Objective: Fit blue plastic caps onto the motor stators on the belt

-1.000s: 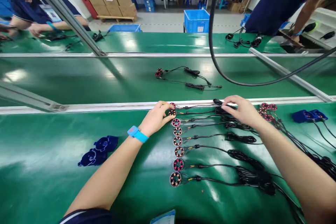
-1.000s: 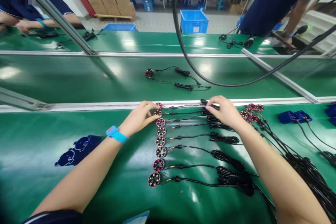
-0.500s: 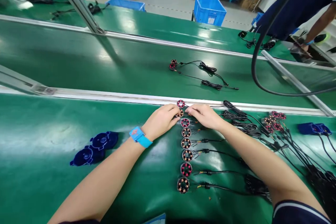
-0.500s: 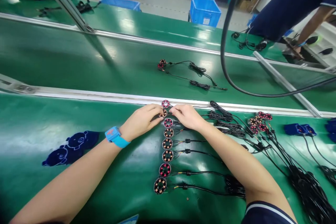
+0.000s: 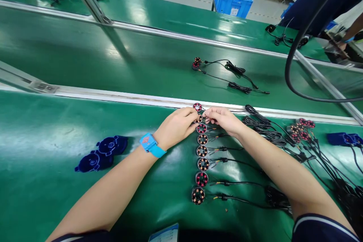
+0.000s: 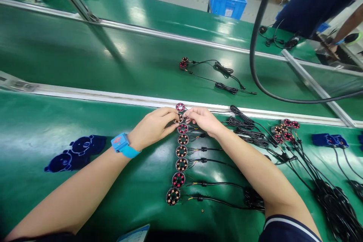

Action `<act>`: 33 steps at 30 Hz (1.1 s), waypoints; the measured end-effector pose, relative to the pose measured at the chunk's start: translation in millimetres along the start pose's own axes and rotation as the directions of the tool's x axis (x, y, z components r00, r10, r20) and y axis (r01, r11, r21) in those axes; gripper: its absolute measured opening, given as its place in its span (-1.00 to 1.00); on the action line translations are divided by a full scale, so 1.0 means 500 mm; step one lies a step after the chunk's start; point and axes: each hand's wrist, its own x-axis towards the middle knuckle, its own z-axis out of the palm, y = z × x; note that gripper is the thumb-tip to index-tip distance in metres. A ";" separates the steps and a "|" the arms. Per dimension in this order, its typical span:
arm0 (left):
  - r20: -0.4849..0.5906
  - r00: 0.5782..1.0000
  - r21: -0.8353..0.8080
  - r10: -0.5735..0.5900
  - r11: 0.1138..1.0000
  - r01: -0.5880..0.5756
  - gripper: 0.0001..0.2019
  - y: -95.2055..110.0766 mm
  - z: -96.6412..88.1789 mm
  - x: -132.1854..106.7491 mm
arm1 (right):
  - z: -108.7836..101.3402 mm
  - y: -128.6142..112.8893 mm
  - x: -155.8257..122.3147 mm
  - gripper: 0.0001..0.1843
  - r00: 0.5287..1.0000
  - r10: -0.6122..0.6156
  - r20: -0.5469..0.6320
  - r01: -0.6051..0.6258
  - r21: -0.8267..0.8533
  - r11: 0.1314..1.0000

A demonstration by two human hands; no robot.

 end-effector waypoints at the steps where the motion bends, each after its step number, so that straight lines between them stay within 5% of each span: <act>1: 0.003 1.000 0.010 -0.015 1.000 0.015 -0.92 0.001 0.000 0.000 | 0.000 0.004 0.000 -0.69 1.000 -0.007 0.001 0.007 0.016 1.000; 5: 0.044 0.996 0.018 -0.076 0.997 0.075 -0.94 0.002 0.001 0.000 | 0.000 0.020 -0.003 -0.48 0.996 -0.084 0.031 0.085 -0.027 0.996; 10: 0.154 0.982 -0.088 -0.112 0.988 0.127 -0.92 -0.008 -0.015 -0.006 | -0.030 -0.002 -0.033 -0.53 0.970 -0.218 0.110 0.242 -0.336 0.910; 15: 0.051 0.991 -0.160 -0.124 0.978 0.131 -0.83 -0.039 -0.034 0.019 | -0.095 -0.035 -0.034 -0.67 0.945 -0.328 0.002 0.268 -0.577 0.771; 18: 0.066 0.995 -0.125 -0.077 0.988 0.085 -0.80 -0.062 -0.027 0.054 | -0.102 -0.034 -0.006 -0.64 0.931 -0.364 0.039 0.306 -0.628 0.715; 23: 0.215 0.977 -0.088 0.001 0.996 0.019 -0.85 -0.087 -0.006 0.087 | -0.068 -0.023 0.034 -0.56 0.942 -0.276 0.190 0.335 -0.514 0.790; 29: 0.209 0.977 -0.058 0.035 0.998 -0.023 -0.87 -0.094 0.002 0.078 | -0.057 -0.019 0.048 -0.68 0.972 -0.172 0.162 0.235 -0.584 0.777; 33: 0.207 0.978 -0.047 0.016 0.999 -0.007 -0.90 -0.091 0.000 0.078 | -0.053 -0.013 0.057 -0.70 0.986 -0.104 0.133 0.150 -0.408 0.901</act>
